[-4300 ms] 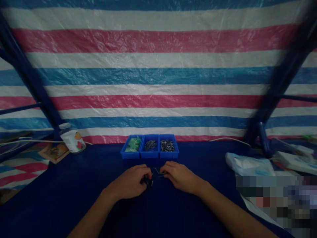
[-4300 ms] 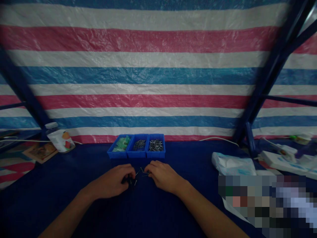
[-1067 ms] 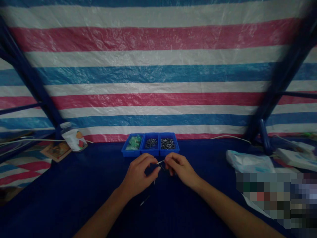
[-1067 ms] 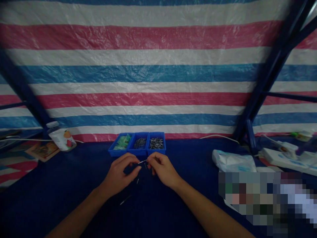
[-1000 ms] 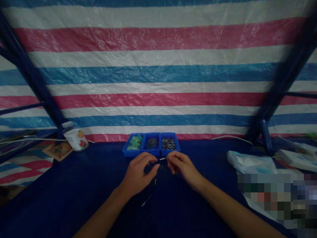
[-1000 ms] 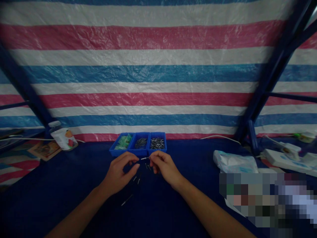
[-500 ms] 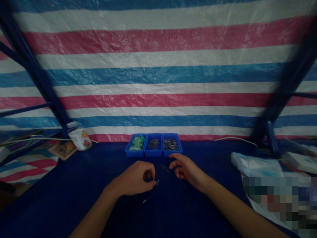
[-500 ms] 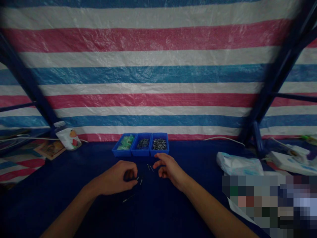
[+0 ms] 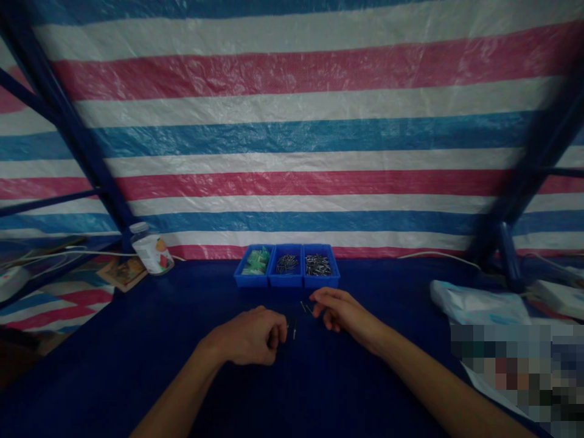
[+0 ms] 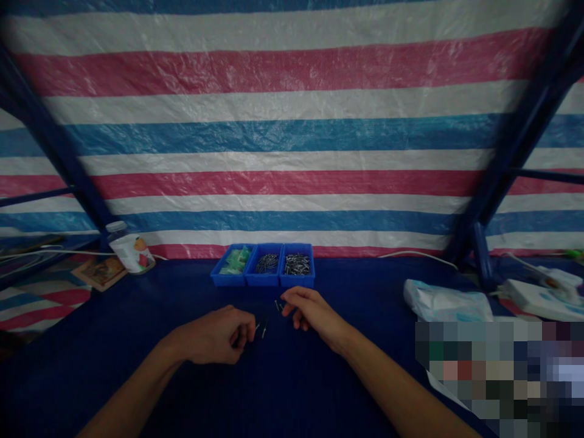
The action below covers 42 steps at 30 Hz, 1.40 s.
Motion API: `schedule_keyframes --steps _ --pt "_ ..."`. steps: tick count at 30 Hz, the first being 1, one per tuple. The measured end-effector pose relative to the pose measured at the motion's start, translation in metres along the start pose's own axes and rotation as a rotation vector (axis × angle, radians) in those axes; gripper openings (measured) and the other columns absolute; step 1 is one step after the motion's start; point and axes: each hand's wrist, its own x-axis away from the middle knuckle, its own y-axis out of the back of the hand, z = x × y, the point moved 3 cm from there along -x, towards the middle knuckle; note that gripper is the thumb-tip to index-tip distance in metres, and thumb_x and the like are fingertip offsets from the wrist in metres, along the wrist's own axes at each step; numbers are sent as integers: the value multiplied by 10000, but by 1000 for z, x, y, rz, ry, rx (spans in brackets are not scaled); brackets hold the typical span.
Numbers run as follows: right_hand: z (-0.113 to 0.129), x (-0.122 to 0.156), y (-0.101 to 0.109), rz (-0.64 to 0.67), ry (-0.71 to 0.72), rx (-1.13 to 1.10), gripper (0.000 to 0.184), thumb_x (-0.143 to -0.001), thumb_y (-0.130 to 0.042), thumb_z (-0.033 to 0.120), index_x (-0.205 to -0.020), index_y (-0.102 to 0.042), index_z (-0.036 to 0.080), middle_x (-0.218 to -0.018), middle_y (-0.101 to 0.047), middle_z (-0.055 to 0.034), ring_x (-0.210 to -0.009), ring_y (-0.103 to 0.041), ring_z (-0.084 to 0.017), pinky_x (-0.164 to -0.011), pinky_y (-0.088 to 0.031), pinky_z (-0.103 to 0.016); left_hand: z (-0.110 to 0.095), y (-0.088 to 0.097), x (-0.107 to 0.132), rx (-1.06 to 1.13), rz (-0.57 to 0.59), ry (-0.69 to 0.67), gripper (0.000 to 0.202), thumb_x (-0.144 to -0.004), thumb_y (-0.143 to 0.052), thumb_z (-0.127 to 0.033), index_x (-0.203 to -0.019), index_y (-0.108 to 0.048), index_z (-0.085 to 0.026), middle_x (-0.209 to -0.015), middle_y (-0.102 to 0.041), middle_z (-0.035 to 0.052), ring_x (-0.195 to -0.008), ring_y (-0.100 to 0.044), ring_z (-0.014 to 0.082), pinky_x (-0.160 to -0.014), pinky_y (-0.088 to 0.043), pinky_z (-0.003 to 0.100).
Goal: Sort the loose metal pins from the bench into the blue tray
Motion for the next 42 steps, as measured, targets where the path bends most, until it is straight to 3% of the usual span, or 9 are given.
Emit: schedule_keyframes --steps 5,11,19,25,29,33,37,40,42 --pt "4 4 -2 31 62 107 299 -828 -595 474 -805 -633 178 -715 -620 11 -493 -452 -64 -467 -267 -234 -4 3 -1 83 -97 -61 211 -609 -598 -121 -796 -575 -216 -692 -631 -69 -624 -569 113 -559 -377 211" --pt "11 17 -18 124 252 307 383 -865 -582 549 -783 -634 179 -675 -563 19 -567 -445 -91 -536 -318 -246 -13 1 -12 100 -446 -236 143 -653 -581 -114 -684 -474 -204 -619 -513 -82 -559 -443 78 -555 -307 218" --pt "12 22 -28 84 437 458 327 -946 -501 428 -795 -659 184 -734 -641 -5 -660 -523 -123 -631 -381 -258 -21 -15 -21 128 -506 -293 258 -651 -562 -79 -634 -343 -213 -582 -420 -94 -536 -364 67 -534 -243 235" --pt "15 26 -27 70 487 588 249 -931 -520 338 -793 -651 178 -706 -624 3 -627 -513 -110 -594 -348 -254 -21 -16 -21 158 -522 -276 237 -683 -575 -90 -682 -377 -219 -614 -453 -92 -545 -402 71 -523 -268 225" --pt "20 22 -19 45 438 418 238 -902 -552 372 -770 -624 188 -674 -569 20 -590 -474 -102 -567 -335 -257 -22 -12 -17 188 -596 -260 146 -790 -638 -220 -870 -516 -216 -750 -553 -56 -633 -507 96 -586 -371 228" --pt "27 16 -1 30 308 34 312 -818 -653 515 -810 -617 205 -684 -554 28 -540 -457 -92 -533 -330 -260 -18 0 -8 237 -781 -242 264 -889 -592 -341 -1117 -549 -216 -919 -622 2 -749 -580 129 -687 -451 268" --pt "28 13 14 -25 215 -223 368 -754 -716 544 -725 -597 197 -654 -540 17 -560 -454 -96 -542 -326 -263 -16 10 -6 231 -843 -161 167 -914 -554 -349 -979 -616 -209 -766 -615 -16 -662 -561 126 -633 -432 262" --pt "21 7 18 -74 116 -284 408 -742 -714 542 -631 -537 192 -583 -497 21 -529 -434 -94 -534 -321 -266 -17 11 -8 174 -827 -109 149 -903 -562 -321 -846 -633 -203 -688 -596 -27 -618 -540 118 -611 -407 258" --pt "16 4 21 -127 69 -297 356 -754 -699 511 -689 -564 188 -628 -548 9 -529 -459 -95 -534 -329 -266 -18 10 -10 148 -796 -99 162 -905 -552 -313 -819 -631 -201 -673 -589 -29 -616 -542 118 -610 -400 259"
